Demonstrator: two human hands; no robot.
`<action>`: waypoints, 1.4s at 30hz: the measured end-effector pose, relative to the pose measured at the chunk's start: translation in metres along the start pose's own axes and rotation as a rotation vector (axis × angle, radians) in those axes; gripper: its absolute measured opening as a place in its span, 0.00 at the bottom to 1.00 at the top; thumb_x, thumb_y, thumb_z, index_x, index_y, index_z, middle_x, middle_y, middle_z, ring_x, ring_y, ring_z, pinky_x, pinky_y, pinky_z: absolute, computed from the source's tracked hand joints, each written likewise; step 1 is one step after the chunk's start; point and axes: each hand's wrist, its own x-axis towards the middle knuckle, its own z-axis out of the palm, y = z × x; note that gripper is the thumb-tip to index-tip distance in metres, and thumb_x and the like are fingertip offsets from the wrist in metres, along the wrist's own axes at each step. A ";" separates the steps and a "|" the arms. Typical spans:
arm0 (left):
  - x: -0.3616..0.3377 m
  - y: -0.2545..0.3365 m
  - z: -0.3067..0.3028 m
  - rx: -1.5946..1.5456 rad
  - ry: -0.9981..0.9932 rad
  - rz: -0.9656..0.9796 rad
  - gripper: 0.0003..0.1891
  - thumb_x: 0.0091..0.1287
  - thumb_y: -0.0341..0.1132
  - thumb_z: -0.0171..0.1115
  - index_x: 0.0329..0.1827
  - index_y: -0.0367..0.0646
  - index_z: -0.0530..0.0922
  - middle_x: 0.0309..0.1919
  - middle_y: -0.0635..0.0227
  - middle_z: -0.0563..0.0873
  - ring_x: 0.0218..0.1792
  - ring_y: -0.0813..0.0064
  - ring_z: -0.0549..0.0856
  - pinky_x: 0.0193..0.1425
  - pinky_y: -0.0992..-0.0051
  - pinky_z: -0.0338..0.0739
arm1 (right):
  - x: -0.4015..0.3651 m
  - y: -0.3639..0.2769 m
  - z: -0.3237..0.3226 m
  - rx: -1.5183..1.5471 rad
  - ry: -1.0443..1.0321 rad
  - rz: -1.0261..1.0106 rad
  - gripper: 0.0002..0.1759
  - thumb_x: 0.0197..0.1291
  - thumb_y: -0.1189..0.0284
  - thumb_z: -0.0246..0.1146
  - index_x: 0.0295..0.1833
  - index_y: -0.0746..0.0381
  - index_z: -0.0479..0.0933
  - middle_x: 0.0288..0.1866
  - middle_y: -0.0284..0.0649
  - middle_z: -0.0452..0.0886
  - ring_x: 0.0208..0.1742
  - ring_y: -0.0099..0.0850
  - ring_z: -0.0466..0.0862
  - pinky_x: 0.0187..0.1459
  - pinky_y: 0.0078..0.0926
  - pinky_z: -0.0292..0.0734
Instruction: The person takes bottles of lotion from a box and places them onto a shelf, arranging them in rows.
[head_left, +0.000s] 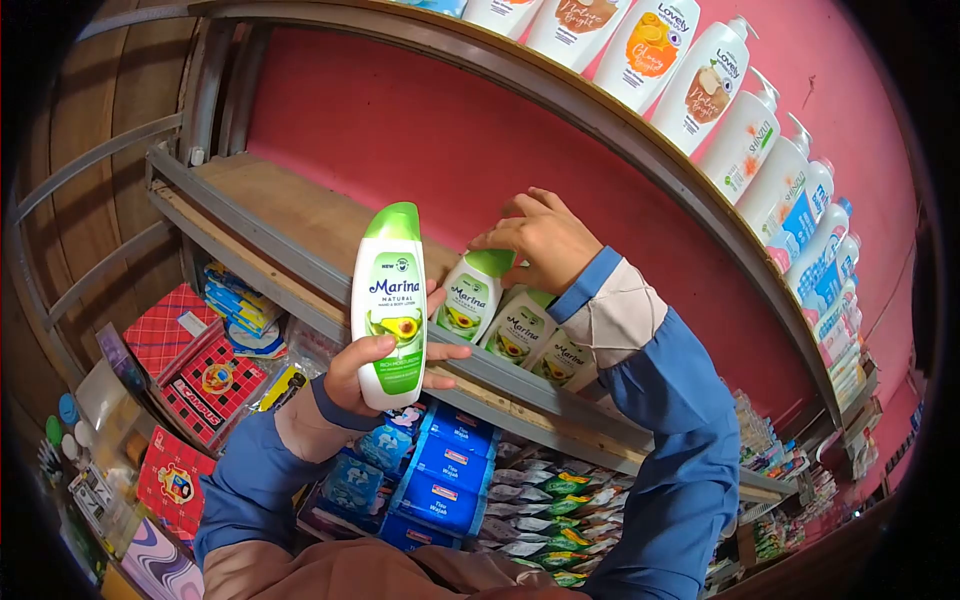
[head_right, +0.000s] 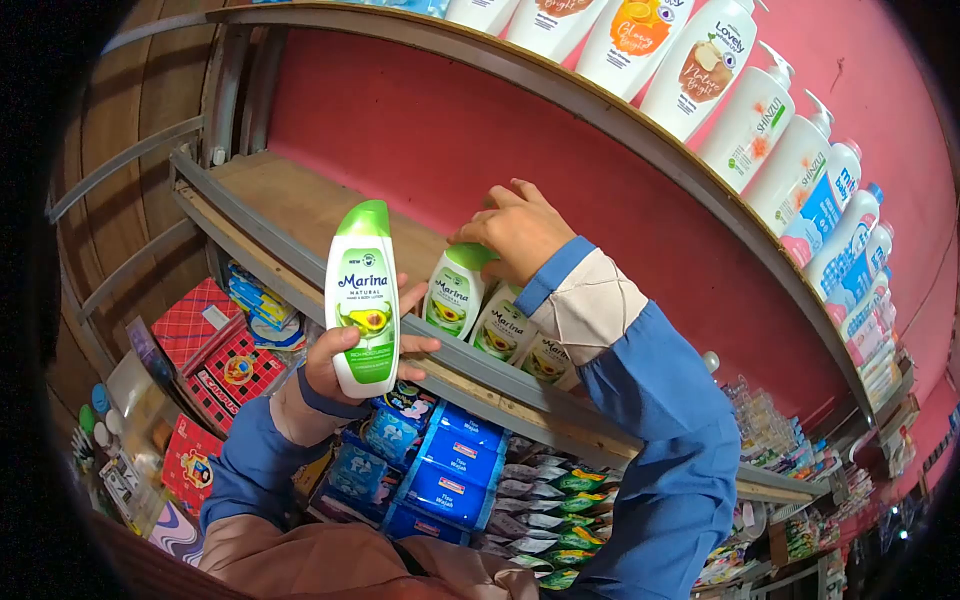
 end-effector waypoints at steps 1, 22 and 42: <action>0.000 0.000 -0.001 0.000 -0.014 -0.004 0.44 0.56 0.36 0.60 0.74 0.43 0.46 0.74 0.55 0.48 0.60 0.40 0.72 0.53 0.51 0.79 | 0.000 0.000 0.000 -0.010 0.011 -0.006 0.27 0.43 0.71 0.71 0.55 0.50 0.79 0.48 0.31 0.82 0.58 0.35 0.72 0.68 0.48 0.57; 0.001 0.002 -0.002 0.009 0.008 0.000 0.45 0.55 0.36 0.61 0.74 0.42 0.46 0.74 0.53 0.48 0.59 0.40 0.73 0.52 0.51 0.80 | 0.004 0.000 -0.001 -0.075 0.039 -0.045 0.26 0.39 0.68 0.72 0.50 0.49 0.81 0.40 0.29 0.83 0.55 0.32 0.72 0.66 0.45 0.57; 0.082 0.055 0.046 0.686 -0.228 -0.232 0.34 0.59 0.39 0.59 0.66 0.33 0.59 0.51 0.53 0.75 0.45 0.67 0.81 0.47 0.70 0.80 | -0.012 0.007 -0.073 1.181 0.254 -0.011 0.27 0.58 0.74 0.65 0.64 0.61 0.70 0.52 0.38 0.79 0.51 0.24 0.78 0.50 0.23 0.77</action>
